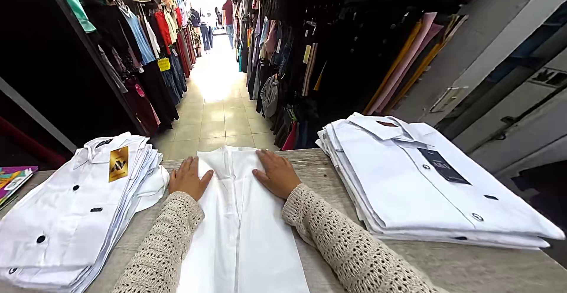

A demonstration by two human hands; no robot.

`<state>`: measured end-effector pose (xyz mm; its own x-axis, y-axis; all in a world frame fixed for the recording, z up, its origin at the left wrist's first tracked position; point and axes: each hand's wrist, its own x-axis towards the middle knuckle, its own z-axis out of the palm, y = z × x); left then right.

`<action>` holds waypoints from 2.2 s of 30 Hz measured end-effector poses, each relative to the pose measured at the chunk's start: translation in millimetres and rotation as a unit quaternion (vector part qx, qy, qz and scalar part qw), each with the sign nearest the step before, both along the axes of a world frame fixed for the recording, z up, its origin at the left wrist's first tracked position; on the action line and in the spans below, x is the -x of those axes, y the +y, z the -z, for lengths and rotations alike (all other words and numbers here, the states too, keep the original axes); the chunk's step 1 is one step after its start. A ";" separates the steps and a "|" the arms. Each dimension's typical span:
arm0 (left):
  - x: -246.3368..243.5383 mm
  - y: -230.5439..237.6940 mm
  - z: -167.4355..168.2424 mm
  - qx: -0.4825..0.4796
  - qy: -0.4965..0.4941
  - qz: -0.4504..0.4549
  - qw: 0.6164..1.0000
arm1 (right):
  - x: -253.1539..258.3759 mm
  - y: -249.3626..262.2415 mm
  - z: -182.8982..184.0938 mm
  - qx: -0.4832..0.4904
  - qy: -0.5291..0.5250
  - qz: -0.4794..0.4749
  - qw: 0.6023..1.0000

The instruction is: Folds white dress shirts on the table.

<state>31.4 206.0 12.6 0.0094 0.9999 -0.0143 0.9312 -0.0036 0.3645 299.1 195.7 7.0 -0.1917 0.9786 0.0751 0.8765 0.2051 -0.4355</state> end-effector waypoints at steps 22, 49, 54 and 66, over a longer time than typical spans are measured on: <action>8.0 123.3 -2.3 -0.110 -0.210 0.046 0.970 | 10.5 98.9 -13.1 -0.055 0.051 0.048 0.996; 107.6 -278.1 16.4 -0.217 -0.284 0.101 0.928 | 31.3 -142.2 -42.6 -0.220 0.192 -0.345 0.892; 25.9 -395.9 69.6 -0.055 -0.334 0.023 0.941 | 27.5 -184.9 -95.0 -0.214 0.272 -0.320 0.882; -111.1 -421.9 38.2 -0.212 -0.435 0.252 0.838 | -3.1 -361.4 -4.0 0.097 0.296 -0.130 0.941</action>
